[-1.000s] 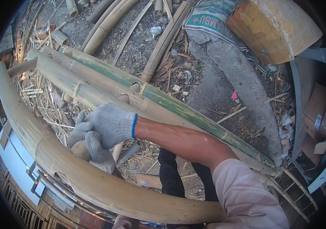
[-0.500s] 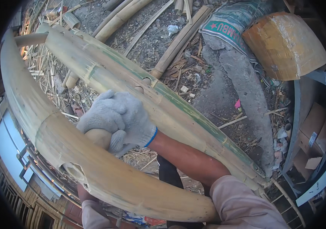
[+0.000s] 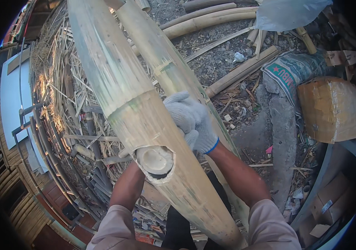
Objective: The person fits a short bamboo rung into holes of larger bamboo poles and adjusts the resulting ladder-like section by hand.
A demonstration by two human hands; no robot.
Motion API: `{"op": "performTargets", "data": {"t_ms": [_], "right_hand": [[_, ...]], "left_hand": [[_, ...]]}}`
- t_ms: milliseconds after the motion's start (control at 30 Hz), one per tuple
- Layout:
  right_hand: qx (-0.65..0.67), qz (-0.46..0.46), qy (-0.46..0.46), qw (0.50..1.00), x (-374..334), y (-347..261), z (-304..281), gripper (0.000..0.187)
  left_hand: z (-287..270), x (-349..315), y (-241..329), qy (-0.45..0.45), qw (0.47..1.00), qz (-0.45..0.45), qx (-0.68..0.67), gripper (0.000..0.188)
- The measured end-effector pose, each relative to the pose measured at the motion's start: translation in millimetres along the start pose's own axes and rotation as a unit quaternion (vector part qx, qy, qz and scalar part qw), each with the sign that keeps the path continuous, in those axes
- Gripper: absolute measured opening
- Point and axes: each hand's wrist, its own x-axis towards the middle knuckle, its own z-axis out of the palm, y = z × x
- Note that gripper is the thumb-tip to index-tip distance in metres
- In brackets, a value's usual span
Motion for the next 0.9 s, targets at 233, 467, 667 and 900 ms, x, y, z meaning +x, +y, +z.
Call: {"op": "performTargets", "data": {"t_ms": [233, 467, 667, 900], "right_hand": [[0.078, 0.023, 0.069, 0.994, -11, 20, 6, 0.050], [0.116, 0.055, -0.207, 0.970, 30, -12, -44, 0.053], [0.254, 0.205, -0.086, 0.941, 11, -16, -14, 0.049], [-0.039, 0.000, -0.073, 0.997, -9, -6, -52, 0.054]], "left_hand": [[1, 19, 33, -0.178, 0.982, -0.054, 0.019, 0.046], [41, -35, -25, -0.084, 0.837, 0.064, -0.538, 0.047], [21, -23, -7, 0.029, 0.947, -0.038, -0.319, 0.045], [63, 4, 4, 0.118, 0.957, -0.074, -0.253, 0.043]]}}
